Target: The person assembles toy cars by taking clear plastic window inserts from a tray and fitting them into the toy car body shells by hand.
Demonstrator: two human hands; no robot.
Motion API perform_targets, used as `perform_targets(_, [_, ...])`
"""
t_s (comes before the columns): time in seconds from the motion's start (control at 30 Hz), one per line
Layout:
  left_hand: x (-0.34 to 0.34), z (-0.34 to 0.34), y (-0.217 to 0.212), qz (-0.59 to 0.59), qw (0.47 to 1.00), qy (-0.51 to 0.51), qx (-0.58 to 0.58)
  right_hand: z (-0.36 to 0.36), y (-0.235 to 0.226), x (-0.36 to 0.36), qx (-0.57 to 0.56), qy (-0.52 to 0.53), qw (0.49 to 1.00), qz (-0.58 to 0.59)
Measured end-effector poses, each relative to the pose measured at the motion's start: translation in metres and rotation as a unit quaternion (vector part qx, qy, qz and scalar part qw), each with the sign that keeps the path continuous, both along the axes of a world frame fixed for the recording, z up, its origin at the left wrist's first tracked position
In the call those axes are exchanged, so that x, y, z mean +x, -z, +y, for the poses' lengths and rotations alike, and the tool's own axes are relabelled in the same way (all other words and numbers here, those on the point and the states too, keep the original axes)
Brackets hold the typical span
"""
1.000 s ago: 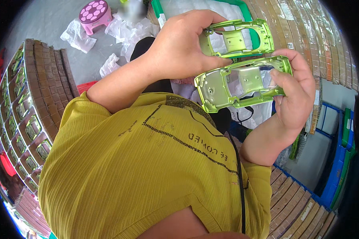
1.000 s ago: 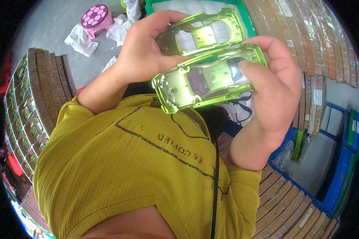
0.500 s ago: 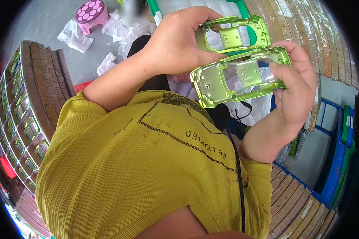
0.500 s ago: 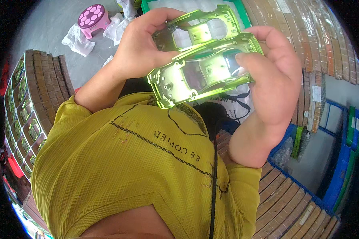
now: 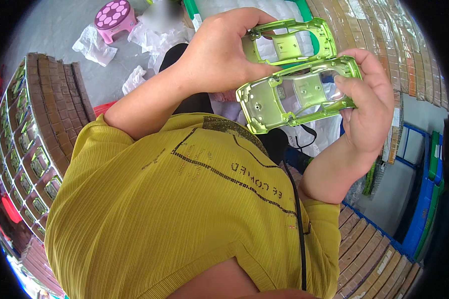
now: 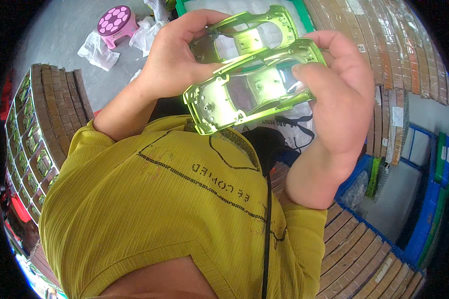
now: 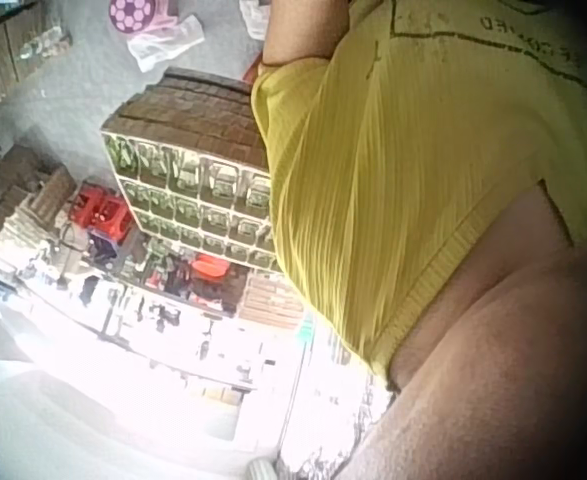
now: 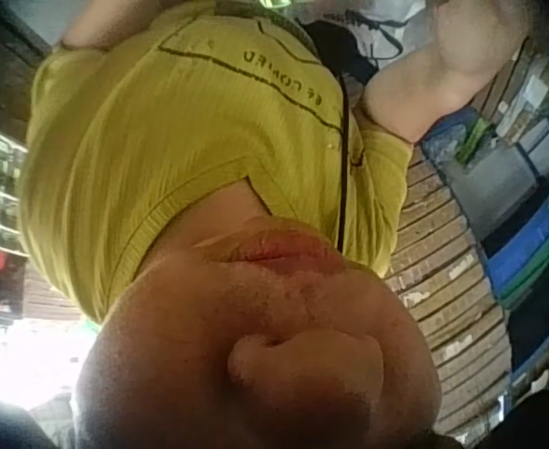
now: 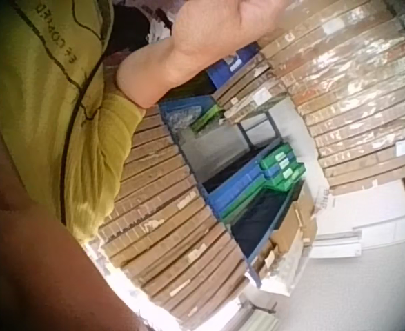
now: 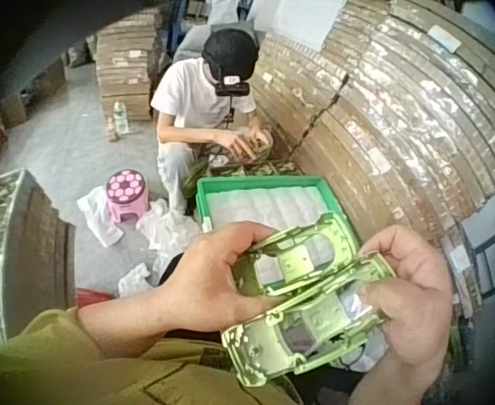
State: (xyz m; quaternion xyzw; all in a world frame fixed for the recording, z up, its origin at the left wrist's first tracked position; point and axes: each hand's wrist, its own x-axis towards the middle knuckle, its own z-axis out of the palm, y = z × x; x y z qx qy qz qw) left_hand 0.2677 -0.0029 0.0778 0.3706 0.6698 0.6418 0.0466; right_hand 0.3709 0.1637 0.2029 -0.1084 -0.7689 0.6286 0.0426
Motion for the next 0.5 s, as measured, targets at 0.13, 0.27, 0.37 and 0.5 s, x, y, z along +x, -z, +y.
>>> perform_targets(0.13, [-0.0004, 0.0017, 0.0018, 0.027, 0.998, -0.042, 0.031, 0.0007, 0.0032, 0.0016, 0.006, 0.011, 1.0, 0.008])
perform_targets(0.27, [0.0016, 0.0001, -0.0023, 0.042, 0.998, -0.048, 0.028, 0.0016, 0.0023, 0.0052, -0.005, 0.016, 1.0, 0.008])
perform_targets(0.37, [0.0007, -0.0022, -0.0044, 0.063, 0.996, -0.058, 0.021, 0.0011, 0.0023, 0.0049, -0.012, 0.006, 1.0, 0.003])
perform_targets(0.5, [0.0006, -0.0008, -0.0014, 0.06, 0.996, -0.052, 0.028, -0.0066, 0.0044, 0.0051, 0.012, 0.039, 0.999, 0.009])
